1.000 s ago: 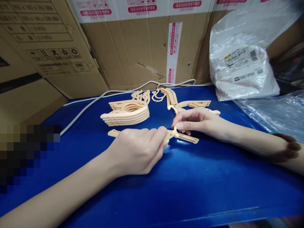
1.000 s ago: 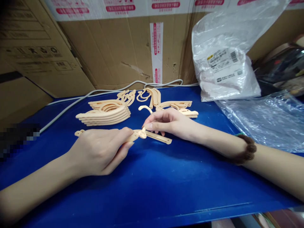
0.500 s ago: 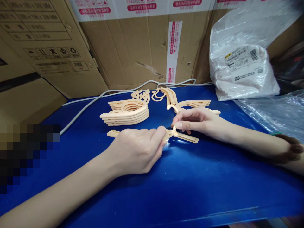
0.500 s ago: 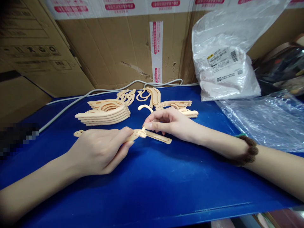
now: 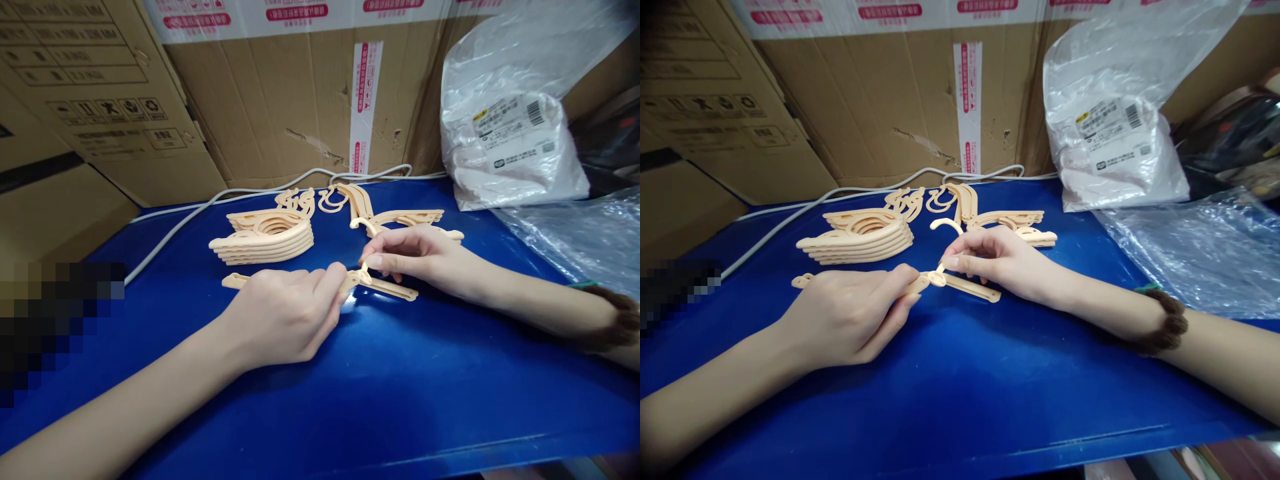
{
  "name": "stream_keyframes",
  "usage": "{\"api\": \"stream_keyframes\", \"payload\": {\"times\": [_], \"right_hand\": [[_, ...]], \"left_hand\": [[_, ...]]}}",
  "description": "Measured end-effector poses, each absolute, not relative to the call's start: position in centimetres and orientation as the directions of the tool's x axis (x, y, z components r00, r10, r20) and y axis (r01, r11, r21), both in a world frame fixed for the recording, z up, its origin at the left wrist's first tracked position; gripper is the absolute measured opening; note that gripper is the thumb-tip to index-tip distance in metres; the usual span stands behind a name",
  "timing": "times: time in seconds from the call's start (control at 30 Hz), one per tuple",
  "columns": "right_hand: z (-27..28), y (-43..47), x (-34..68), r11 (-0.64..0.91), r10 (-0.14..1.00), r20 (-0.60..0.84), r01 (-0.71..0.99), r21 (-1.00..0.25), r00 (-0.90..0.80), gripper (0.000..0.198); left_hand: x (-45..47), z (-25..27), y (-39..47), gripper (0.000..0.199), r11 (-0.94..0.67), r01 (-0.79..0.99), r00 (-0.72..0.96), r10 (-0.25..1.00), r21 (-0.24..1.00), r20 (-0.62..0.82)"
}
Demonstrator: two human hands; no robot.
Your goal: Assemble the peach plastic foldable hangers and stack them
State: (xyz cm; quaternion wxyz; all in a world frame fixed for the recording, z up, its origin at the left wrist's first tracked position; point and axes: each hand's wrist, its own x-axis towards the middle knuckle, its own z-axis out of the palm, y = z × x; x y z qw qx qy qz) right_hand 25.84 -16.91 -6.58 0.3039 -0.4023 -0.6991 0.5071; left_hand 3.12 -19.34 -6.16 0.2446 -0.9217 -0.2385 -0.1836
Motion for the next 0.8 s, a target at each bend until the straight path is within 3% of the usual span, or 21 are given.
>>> {"api": "stream_keyframes", "payload": {"times": [0.8], "right_hand": [[-6.58, -17.17, 25.72, 0.219, 0.878, 0.059, 0.290, -0.932, -0.474, 0.028]], "left_hand": [[3.14, -6.47, -19.32, 0.026, -0.763, 0.548, 0.812, 0.389, -0.342, 0.436]]}}
